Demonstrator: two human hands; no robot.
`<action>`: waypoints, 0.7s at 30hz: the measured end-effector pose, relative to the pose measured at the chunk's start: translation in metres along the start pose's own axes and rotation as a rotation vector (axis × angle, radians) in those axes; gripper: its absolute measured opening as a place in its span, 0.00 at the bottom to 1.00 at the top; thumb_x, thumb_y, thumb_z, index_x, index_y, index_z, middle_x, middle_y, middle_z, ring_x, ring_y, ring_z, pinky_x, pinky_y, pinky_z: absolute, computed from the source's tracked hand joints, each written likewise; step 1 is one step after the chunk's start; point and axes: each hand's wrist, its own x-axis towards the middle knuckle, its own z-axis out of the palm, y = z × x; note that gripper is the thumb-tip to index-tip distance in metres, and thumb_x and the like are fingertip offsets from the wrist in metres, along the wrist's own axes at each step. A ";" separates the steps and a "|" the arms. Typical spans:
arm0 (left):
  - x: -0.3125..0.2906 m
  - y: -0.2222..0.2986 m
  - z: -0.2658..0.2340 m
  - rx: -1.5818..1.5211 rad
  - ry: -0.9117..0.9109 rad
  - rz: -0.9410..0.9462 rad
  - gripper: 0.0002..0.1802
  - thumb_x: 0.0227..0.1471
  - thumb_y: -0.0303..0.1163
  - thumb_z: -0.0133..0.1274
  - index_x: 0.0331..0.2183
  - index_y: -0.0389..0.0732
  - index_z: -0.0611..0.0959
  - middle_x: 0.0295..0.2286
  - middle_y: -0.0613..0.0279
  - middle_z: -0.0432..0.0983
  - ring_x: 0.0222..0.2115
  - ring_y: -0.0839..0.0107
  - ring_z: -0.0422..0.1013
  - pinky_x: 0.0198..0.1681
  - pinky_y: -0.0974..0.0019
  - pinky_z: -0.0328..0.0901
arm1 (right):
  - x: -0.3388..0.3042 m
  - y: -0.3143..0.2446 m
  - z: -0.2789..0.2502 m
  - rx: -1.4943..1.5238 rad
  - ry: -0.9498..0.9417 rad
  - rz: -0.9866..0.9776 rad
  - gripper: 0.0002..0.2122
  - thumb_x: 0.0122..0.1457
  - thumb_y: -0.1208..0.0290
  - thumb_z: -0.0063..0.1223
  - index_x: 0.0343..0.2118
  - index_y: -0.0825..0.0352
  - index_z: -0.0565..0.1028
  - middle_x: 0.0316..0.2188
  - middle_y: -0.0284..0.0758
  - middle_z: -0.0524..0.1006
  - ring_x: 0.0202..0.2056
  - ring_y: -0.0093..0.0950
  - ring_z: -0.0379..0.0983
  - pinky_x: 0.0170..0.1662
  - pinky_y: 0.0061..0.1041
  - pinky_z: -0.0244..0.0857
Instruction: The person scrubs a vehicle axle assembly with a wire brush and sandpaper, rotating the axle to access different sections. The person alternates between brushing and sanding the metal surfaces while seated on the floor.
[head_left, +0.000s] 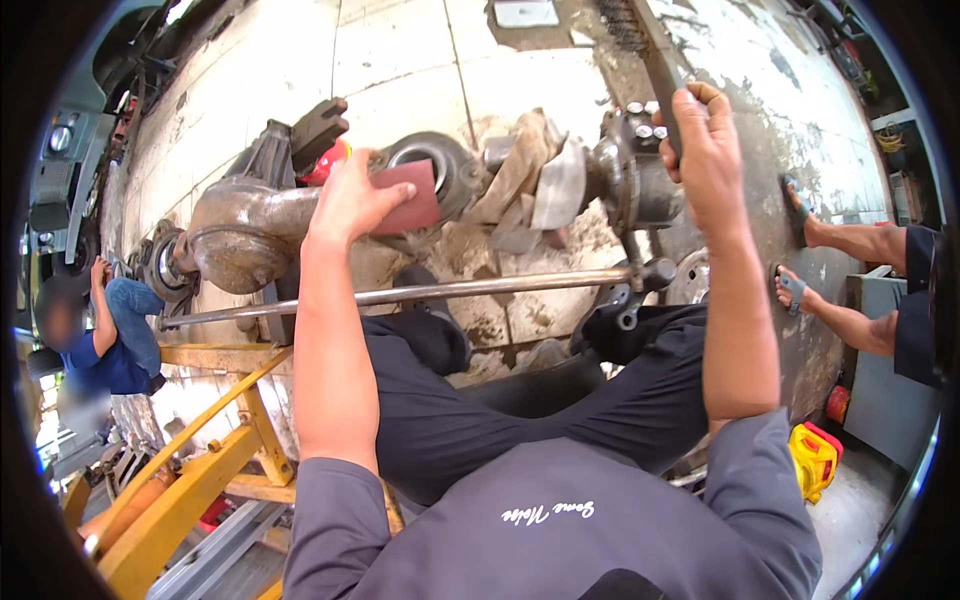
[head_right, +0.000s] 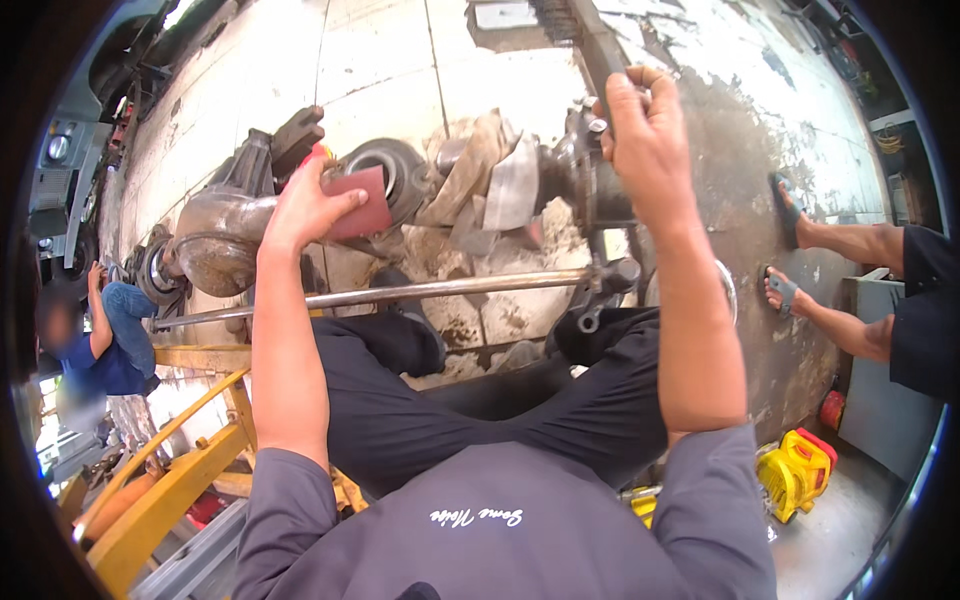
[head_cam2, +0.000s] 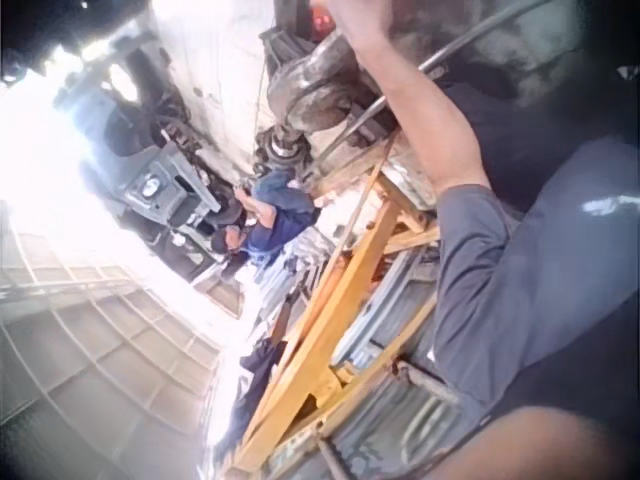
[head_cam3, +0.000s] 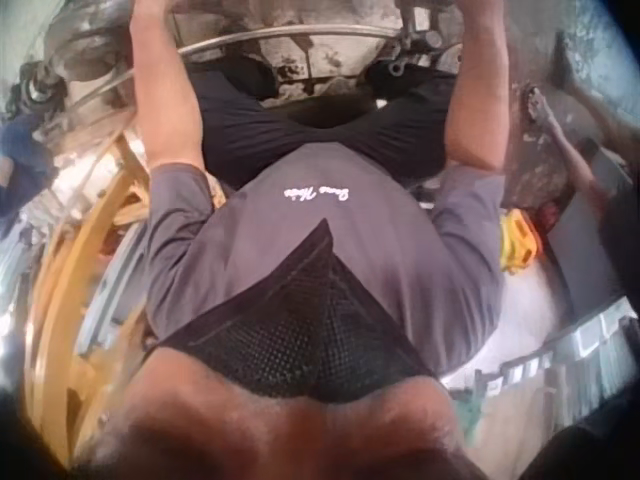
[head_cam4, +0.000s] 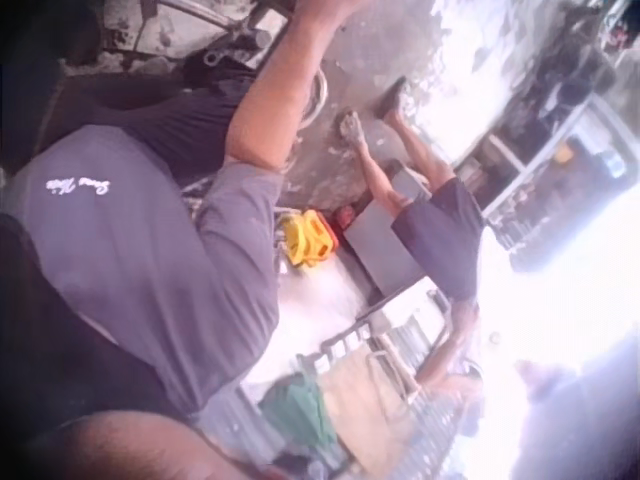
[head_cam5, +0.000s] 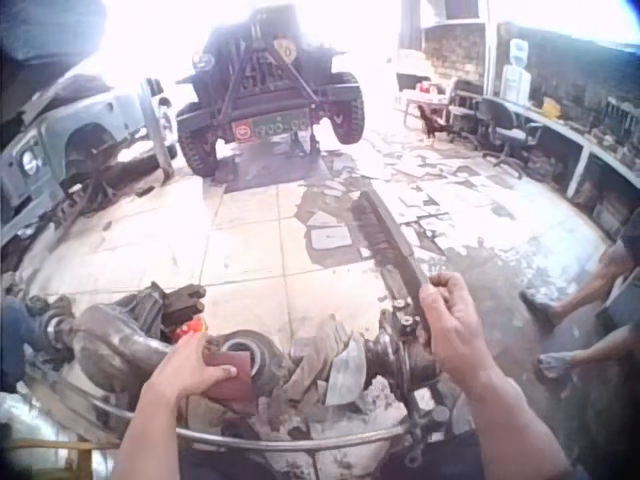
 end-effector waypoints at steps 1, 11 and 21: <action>-0.001 0.001 0.001 -0.026 -0.018 -0.038 0.37 0.42 0.43 0.66 0.49 0.29 0.74 0.42 0.39 0.76 0.46 0.52 0.73 0.51 0.56 0.66 | 0.001 0.006 -0.006 -0.024 0.023 -0.060 0.14 0.67 0.62 0.47 0.49 0.65 0.65 0.29 0.30 0.74 0.19 0.13 0.63 0.17 0.12 0.54; -0.019 0.028 -0.001 -0.544 -0.256 -0.020 0.20 0.50 0.36 0.62 0.41 0.31 0.80 0.30 0.60 0.78 0.30 0.77 0.72 0.34 0.68 0.68 | 0.007 0.018 -0.062 -0.514 0.127 -0.067 0.22 0.62 0.59 0.52 0.55 0.66 0.68 0.33 0.39 0.78 0.34 0.31 0.74 0.41 0.32 0.67; 0.001 0.049 0.002 -0.727 -0.217 0.177 0.19 0.53 0.38 0.60 0.40 0.33 0.80 0.30 0.63 0.77 0.29 0.79 0.68 0.33 0.71 0.64 | -0.018 0.029 -0.045 -0.523 -0.071 -0.102 0.21 0.63 0.64 0.51 0.57 0.63 0.68 0.34 0.41 0.76 0.38 0.29 0.72 0.44 0.29 0.65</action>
